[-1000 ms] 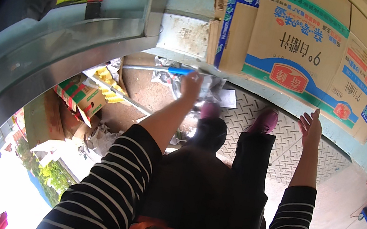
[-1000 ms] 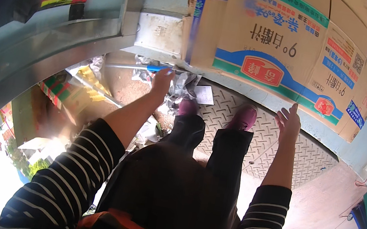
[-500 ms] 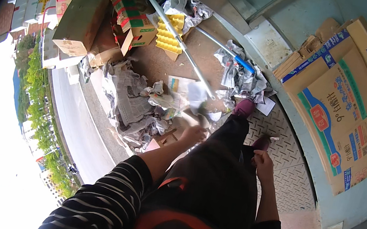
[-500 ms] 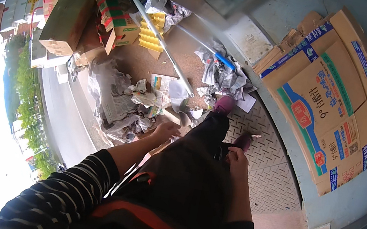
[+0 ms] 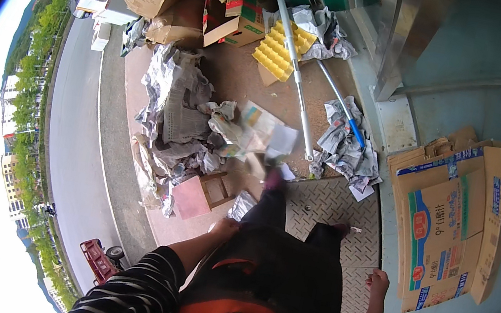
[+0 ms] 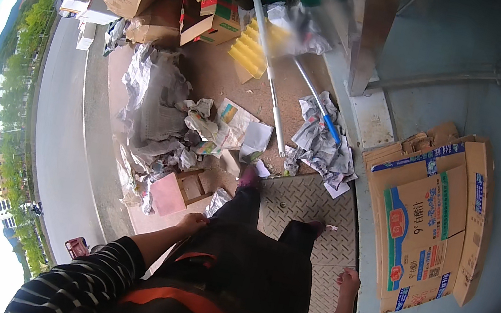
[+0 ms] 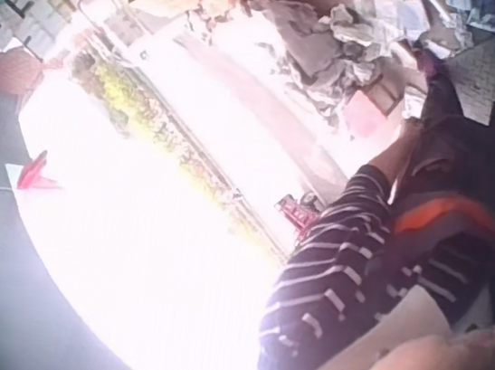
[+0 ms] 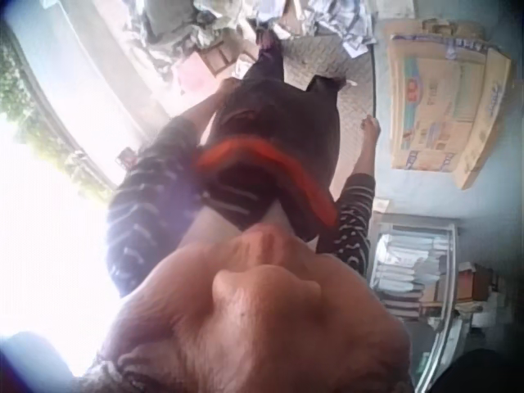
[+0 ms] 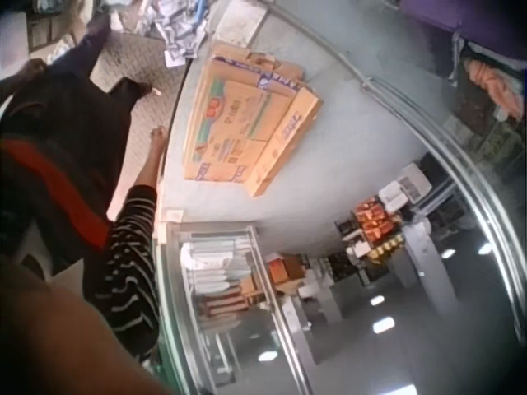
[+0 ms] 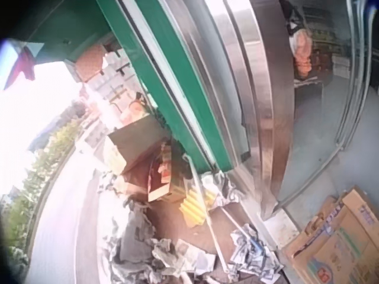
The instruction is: The person sorts and stacks cardboard boxes on a metal platform, then picks up and folds several boxes from a pile of waste. They repeatedly open and close box flaps, aligning and flattening them before stacking.
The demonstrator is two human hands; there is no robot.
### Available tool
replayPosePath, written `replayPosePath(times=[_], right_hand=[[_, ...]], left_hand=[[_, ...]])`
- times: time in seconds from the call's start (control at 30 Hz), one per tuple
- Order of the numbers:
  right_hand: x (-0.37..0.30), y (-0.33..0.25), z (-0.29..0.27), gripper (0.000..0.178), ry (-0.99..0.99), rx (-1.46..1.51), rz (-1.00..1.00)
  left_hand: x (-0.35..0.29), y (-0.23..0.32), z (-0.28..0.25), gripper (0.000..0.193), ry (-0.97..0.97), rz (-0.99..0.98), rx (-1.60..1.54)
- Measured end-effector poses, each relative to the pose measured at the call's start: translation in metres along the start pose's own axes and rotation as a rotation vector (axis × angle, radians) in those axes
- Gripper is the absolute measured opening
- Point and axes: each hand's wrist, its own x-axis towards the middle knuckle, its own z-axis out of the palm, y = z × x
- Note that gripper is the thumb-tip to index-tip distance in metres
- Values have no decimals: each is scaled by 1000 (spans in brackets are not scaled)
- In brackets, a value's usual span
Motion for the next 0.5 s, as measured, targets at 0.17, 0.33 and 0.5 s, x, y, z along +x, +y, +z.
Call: replayPosePath(times=[0.17, 0.33, 0.5], right_hand=[[5, -77, 90, 15, -32, -21, -161], [-9, -137, 193, 14, -83, -148, -194], [0, -176, 279, 12, -134, -244, -180]], left_hand=[[24, -26, -33, 26, -64, -75, -150], [55, -96, -81, 24, -55, -115, -485], [62, -146, -157, 22, 68, -179, -764]])
